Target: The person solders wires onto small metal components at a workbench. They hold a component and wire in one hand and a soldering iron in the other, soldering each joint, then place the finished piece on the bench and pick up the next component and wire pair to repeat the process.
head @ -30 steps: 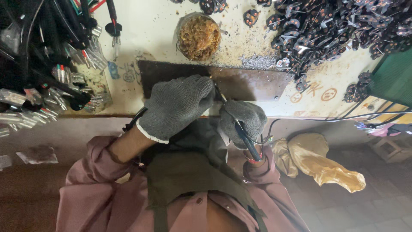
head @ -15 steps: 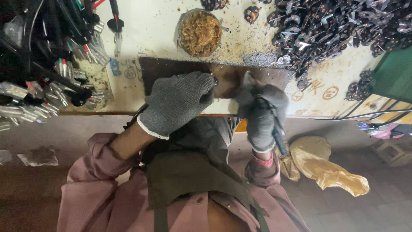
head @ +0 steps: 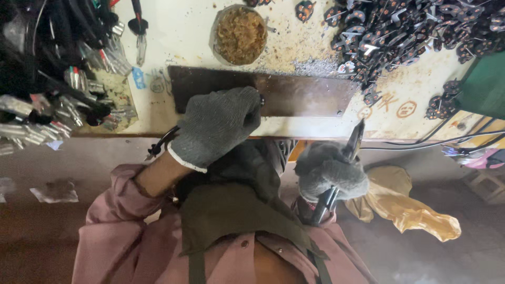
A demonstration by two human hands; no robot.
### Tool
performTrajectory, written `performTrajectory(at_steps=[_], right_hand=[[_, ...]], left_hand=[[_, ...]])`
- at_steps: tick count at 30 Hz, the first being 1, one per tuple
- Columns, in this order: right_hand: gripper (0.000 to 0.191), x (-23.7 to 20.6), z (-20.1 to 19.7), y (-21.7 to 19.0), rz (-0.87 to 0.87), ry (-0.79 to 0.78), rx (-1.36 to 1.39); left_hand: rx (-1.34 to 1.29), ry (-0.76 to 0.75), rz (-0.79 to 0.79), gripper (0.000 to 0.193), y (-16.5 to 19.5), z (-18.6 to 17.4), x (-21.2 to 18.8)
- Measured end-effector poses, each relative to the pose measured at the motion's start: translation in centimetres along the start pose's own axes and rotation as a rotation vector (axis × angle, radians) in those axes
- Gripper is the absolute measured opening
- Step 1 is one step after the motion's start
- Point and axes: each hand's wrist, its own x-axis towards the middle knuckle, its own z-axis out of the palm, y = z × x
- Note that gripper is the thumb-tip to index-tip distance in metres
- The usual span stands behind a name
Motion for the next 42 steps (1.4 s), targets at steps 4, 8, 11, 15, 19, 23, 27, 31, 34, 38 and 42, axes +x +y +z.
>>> performTrajectory(at_steps=[4, 8, 11, 15, 19, 23, 27, 31, 34, 38, 42], right_hand=[[0.032, 0.5, 3.4, 0.5, 0.067, 0.1, -0.597], [0.022, 3.8, 7.1, 0.7, 0.336, 0.414, -0.179], [0.028, 6.9, 8.4, -0.8, 0.042, 0.143, -0.487], [0.039, 9.2, 8.8, -3.1, 0.331, 0.184, -0.128], [0.031, 8.5, 8.2, -3.7, 0.144, 0.061, -0.432], [0.011, 5.6, 7.7, -3.2, 0.05, 0.063, -0.699], [0.013, 2.9, 8.6, -1.6, -0.027, 0.007, -0.773], [0.015, 1.6, 7.9, -1.2, 0.012, -0.067, -0.62], [0.023, 0.7, 7.1, -2.1, 0.262, 0.078, -0.454], [0.037, 0.4, 6.7, -1.0, 0.659, 0.5, 0.447], [0.046, 0.4, 6.3, 0.4, 0.767, 0.551, 0.58]], left_hand=[[-0.026, -0.02, 0.004, 0.014, -0.1, 0.0, 0.1], [-0.054, -0.065, -0.026, 0.017, -0.3, 0.1, 0.1], [-0.03, -0.077, 0.0, 0.033, -0.4, 0.2, 0.2], [0.005, -0.093, -0.03, 0.028, -0.4, 0.3, 0.4], [0.044, -0.064, -0.031, 0.023, -0.1, 0.5, 0.1], [0.037, 0.044, -0.058, 0.018, 0.3, 1.2, 0.0], [-0.066, 0.013, -0.166, 0.015, 0.7, 1.8, 0.0], [-0.157, 0.102, -0.085, 0.012, 0.9, 1.9, -0.1], [-0.087, 0.129, -0.081, 0.012, 1.3, 1.7, 0.0], [-0.213, -0.006, -0.251, 0.023, 1.7, 0.8, -0.3], [-0.394, 0.136, 0.024, 0.023, 0.9, -0.8, -1.8]])
